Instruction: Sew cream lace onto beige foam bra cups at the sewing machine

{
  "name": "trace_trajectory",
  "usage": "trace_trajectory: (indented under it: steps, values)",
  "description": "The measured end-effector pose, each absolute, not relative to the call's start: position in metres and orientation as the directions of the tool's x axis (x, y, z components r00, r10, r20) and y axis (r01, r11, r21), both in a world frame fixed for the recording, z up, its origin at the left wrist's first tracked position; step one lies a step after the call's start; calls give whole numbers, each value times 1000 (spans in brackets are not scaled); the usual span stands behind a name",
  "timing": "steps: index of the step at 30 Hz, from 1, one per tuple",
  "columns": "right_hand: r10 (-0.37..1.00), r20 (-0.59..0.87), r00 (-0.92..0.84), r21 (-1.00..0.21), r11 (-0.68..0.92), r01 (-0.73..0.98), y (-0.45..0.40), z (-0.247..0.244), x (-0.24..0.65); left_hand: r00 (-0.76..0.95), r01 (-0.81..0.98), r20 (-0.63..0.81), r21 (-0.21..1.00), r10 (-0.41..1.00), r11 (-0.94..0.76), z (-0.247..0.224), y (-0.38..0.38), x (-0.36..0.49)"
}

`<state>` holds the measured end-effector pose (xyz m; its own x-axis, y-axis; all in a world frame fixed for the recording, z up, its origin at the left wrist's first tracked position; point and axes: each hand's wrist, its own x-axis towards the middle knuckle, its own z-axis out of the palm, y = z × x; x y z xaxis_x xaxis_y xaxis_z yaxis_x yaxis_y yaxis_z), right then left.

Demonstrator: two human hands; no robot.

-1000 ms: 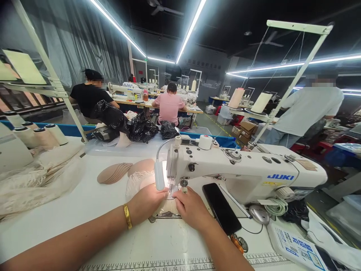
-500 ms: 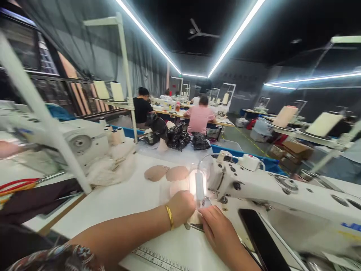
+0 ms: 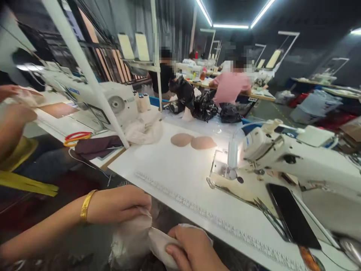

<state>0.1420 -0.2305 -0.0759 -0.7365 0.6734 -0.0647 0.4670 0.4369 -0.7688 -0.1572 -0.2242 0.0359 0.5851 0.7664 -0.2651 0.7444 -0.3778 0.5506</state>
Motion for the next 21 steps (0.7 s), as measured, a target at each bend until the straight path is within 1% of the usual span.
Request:
trace_trajectory:
  steps: [1, 2, 3, 4, 5, 6, 7, 10, 12, 14, 15, 17, 18, 19, 20, 21]
  values:
    - [696, -142, -704, -822, 313, 475, -240, -81, 138, 547, 790, -308, 498, 778, -358, 23, -231, -159]
    - [725, -173, -667, -864, 213, 456, -244, -92, 136, 502, 831, -337, 441, 796, -338, 8, -238, -156]
    - [784, -203, -586, -893, 98, 440, -246, -107, 136, 460, 862, -350, 395, 816, -316, -8, -247, -151]
    - [832, -258, -491, -911, -41, 410, -244, -126, 139, 440, 873, -347, 383, 828, -303, -25, -256, -143]
    - [857, -329, -397, -918, -193, 346, -242, -145, 141, 449, 861, -339, 411, 827, -300, -43, -265, -134]
    - [836, -423, -349, -902, -352, 250, -238, -164, 143, 465, 848, -336, 436, 819, -302, -62, -272, -124]
    - [797, -501, -338, -865, -477, 159, -235, -181, 143, 486, 838, -335, 441, 807, -321, -80, -278, -114]
    - [720, -573, -391, -802, -591, 87, -233, -208, 136, 515, 832, -339, 417, 787, -365, -127, -283, -91]
    - [653, -597, -466, -753, -656, 47, -239, -209, 130, 531, 827, -318, 398, 785, -398, -150, -282, -82]
    - [552, -612, -565, -660, -751, -19, -246, -204, 128, 528, 825, -267, 386, 806, -413, -164, -282, -77]
    - [502, -608, -615, -607, -794, -47, -249, -201, 128, 520, 824, -241, 394, 820, -407, -168, -282, -76]
    - [432, -599, -675, -536, -842, -63, -253, -195, 131, 473, 815, -207, 474, 857, -335, -169, -284, -78]
    - [426, -599, -678, -537, -842, -55, -255, -194, 132, 440, 801, -201, 530, 875, -280, -167, -284, -82]
    - [446, -604, -661, -568, -822, -35, -255, -193, 133, 407, 779, -198, 584, 892, -225, -163, -284, -87]
    - [496, -604, -623, -626, -779, -13, -255, -193, 132, 369, 757, -193, 630, 909, -174, -159, -283, -95]
    - [571, -581, -580, -714, -700, 26, -253, -193, 129, 330, 736, -180, 664, 926, -133, -153, -282, -105]
